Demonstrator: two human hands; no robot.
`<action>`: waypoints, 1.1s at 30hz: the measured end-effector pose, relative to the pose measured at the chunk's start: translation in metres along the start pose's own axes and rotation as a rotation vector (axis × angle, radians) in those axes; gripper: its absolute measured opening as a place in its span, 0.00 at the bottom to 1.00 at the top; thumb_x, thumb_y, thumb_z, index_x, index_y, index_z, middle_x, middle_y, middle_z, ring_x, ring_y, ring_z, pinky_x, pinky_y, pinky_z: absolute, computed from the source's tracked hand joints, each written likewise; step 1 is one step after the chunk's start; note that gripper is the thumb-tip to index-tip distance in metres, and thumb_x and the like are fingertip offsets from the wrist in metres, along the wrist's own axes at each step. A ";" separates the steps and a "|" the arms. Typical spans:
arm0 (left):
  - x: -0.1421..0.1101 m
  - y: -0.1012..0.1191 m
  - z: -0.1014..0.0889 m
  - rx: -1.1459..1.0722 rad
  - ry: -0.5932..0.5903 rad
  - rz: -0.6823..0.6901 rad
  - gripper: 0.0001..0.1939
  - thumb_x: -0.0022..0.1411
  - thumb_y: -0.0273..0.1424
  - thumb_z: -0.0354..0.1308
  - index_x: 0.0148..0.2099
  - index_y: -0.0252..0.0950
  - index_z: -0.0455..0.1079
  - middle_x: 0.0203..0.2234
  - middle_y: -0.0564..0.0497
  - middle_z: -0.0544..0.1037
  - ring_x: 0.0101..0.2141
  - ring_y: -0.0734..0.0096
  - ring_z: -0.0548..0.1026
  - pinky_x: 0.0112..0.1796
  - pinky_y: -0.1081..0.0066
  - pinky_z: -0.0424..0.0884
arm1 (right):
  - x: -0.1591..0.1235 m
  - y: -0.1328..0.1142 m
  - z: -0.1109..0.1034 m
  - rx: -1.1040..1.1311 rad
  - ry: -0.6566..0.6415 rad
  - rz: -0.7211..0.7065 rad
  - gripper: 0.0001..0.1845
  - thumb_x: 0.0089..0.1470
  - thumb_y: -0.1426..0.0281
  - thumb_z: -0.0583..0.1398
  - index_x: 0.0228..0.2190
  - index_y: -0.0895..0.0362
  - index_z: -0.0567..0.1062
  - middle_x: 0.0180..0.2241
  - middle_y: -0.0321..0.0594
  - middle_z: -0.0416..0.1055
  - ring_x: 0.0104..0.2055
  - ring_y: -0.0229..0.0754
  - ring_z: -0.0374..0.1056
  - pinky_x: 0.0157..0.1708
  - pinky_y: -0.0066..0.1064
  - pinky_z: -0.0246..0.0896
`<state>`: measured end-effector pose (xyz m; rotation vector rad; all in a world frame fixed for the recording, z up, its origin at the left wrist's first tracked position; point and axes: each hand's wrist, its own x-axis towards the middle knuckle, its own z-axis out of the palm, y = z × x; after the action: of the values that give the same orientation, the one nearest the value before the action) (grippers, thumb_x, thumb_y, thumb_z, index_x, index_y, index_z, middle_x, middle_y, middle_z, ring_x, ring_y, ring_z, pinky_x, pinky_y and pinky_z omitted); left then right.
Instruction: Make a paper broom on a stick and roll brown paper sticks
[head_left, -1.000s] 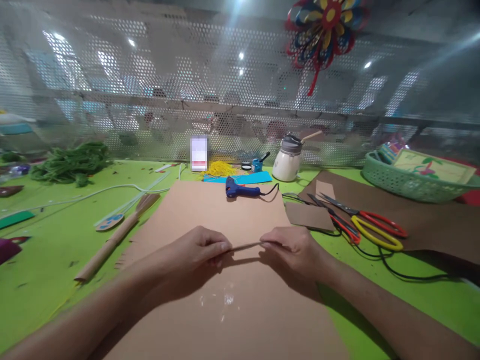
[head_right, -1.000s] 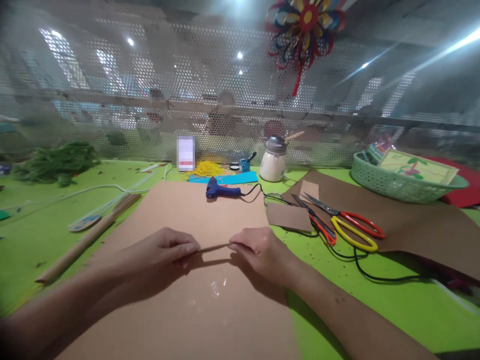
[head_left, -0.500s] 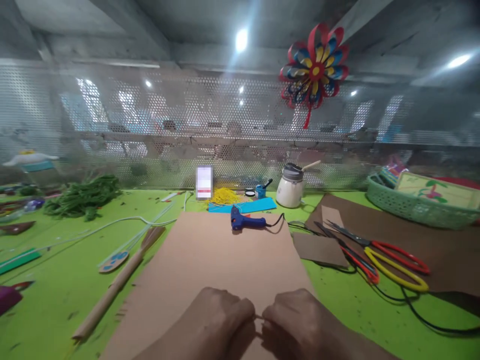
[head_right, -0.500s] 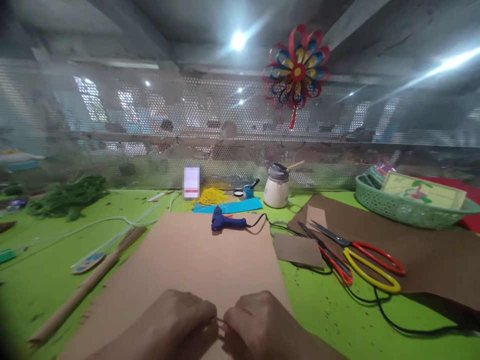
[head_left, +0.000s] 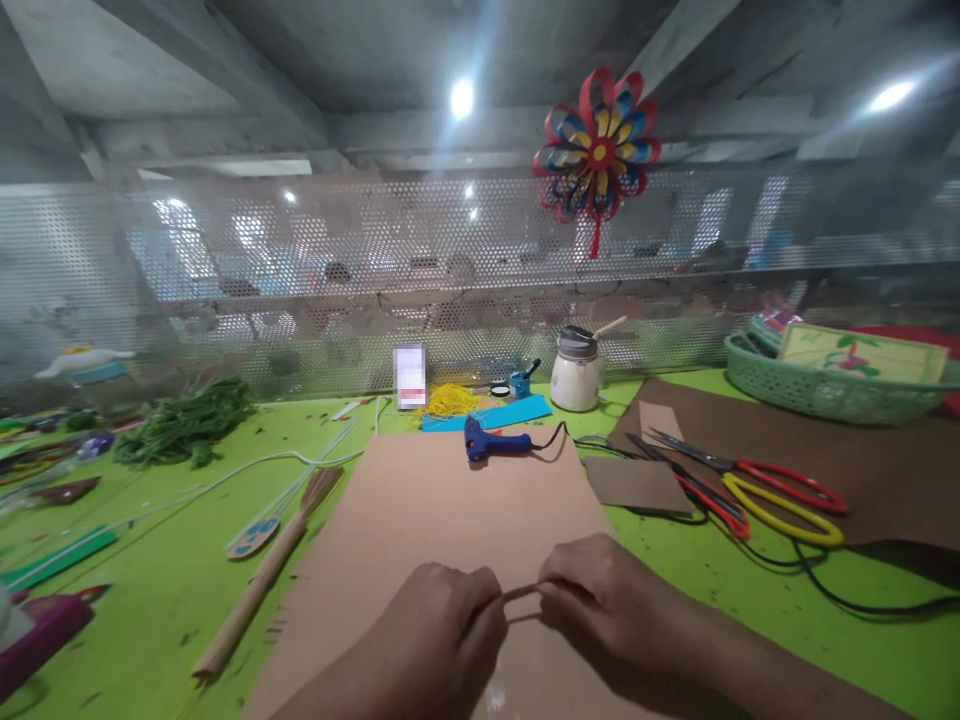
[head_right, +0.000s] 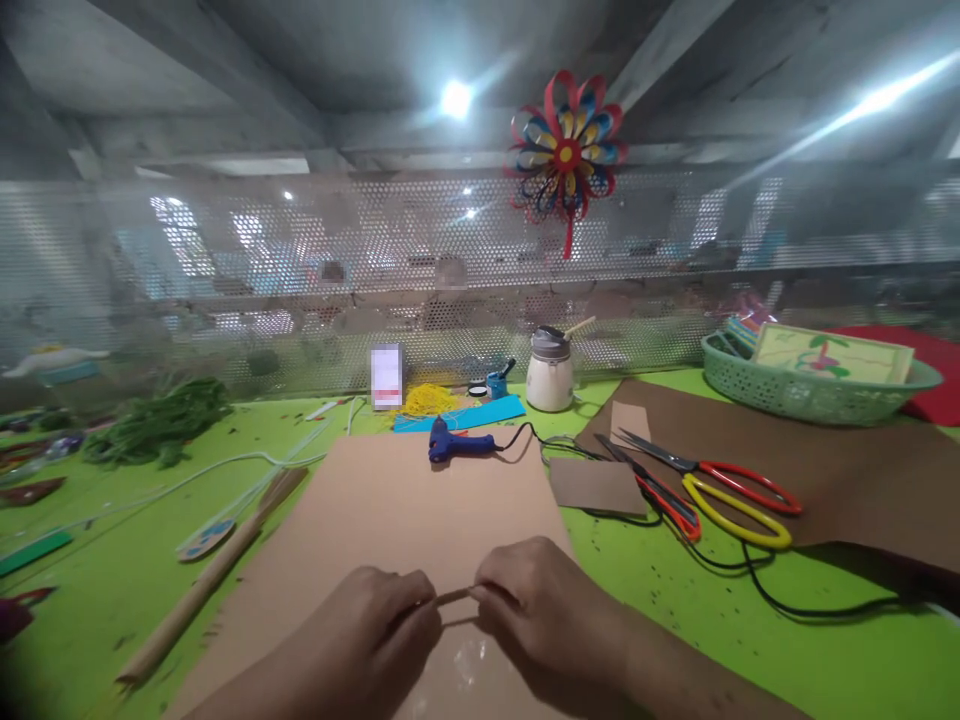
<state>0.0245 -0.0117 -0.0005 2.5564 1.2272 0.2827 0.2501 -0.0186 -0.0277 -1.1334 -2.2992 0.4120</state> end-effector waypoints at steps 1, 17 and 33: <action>0.001 -0.002 0.001 -0.010 -0.006 0.008 0.16 0.69 0.33 0.44 0.29 0.38 0.65 0.21 0.54 0.71 0.22 0.72 0.63 0.26 0.66 0.46 | 0.001 0.001 0.000 0.004 -0.003 0.004 0.12 0.62 0.69 0.54 0.30 0.58 0.74 0.28 0.38 0.75 0.29 0.37 0.66 0.30 0.27 0.52; 0.008 -0.009 -0.006 -0.337 -0.036 -0.117 0.16 0.65 0.36 0.46 0.31 0.35 0.70 0.23 0.54 0.71 0.24 0.74 0.63 0.25 0.73 0.54 | 0.007 0.013 0.002 0.090 0.095 0.062 0.12 0.61 0.70 0.55 0.29 0.59 0.76 0.27 0.40 0.76 0.29 0.38 0.68 0.30 0.27 0.56; 0.052 -0.022 -0.023 -1.376 0.173 -0.177 0.18 0.51 0.32 0.69 0.44 0.31 0.75 0.29 0.49 0.75 0.33 0.69 0.71 0.35 0.69 0.64 | 0.033 -0.003 -0.002 1.100 0.206 0.443 0.19 0.53 0.55 0.62 0.28 0.61 0.72 0.20 0.34 0.70 0.17 0.30 0.60 0.18 0.24 0.54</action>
<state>0.0340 0.0461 0.0159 1.2390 0.7908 0.9184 0.2327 0.0064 -0.0134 -0.9708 -1.2389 1.4153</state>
